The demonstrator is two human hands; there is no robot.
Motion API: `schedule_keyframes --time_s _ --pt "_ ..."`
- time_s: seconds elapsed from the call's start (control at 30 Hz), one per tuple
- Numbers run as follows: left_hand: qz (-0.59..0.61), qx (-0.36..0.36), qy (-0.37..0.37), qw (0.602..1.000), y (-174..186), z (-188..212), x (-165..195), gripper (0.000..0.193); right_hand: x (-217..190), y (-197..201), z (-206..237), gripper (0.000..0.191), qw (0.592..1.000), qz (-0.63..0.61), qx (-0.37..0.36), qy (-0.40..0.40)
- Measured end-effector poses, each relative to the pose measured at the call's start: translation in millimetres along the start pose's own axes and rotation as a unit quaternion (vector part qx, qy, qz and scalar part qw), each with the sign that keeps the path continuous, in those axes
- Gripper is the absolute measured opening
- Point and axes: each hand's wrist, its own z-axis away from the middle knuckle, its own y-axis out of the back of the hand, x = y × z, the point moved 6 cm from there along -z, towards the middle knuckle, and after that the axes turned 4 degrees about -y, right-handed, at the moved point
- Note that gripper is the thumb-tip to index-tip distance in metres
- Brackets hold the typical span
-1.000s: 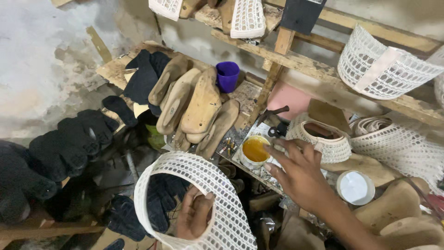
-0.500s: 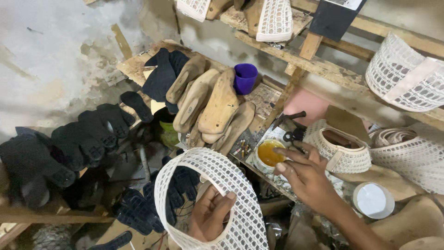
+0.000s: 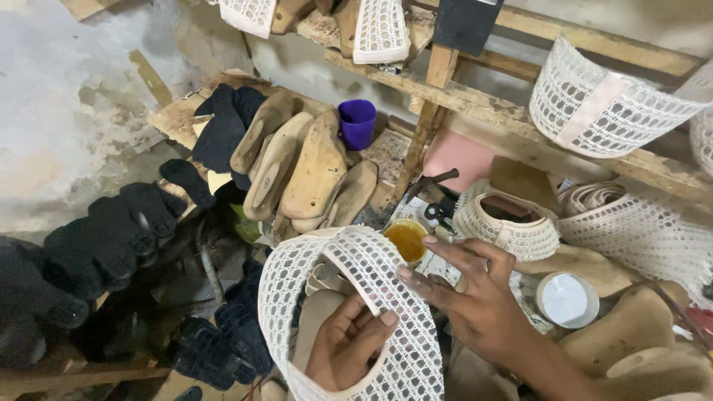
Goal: The person repeatedly applies a yellowish liquid from a small container onto the bottom of black shoe soles using their fingers. They handle several soles one at a time, spreading the liquid across the textured surface. The person also briefly handles a white mesh-like shoe component.
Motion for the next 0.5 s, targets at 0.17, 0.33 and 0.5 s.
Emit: schedule_keyframes --time_s 0.17,0.33,0.5 --pt "0.027 0.015 -0.018 0.999 8.5 4.5 11.8 0.044 -10.3 7.2 21.6 0.05 0.998 -0.02 0.063 0.019" --pt "0.039 0.034 0.037 0.998 -2.9 6.5 0.2 0.053 -3.7 8.4 34.3 0.048 0.995 -0.041 0.077 -0.039" --pt "0.038 0.032 -0.042 0.998 -4.5 10.2 17.5 0.046 -16.3 11.1 46.3 0.047 0.995 -0.018 0.101 -0.014"
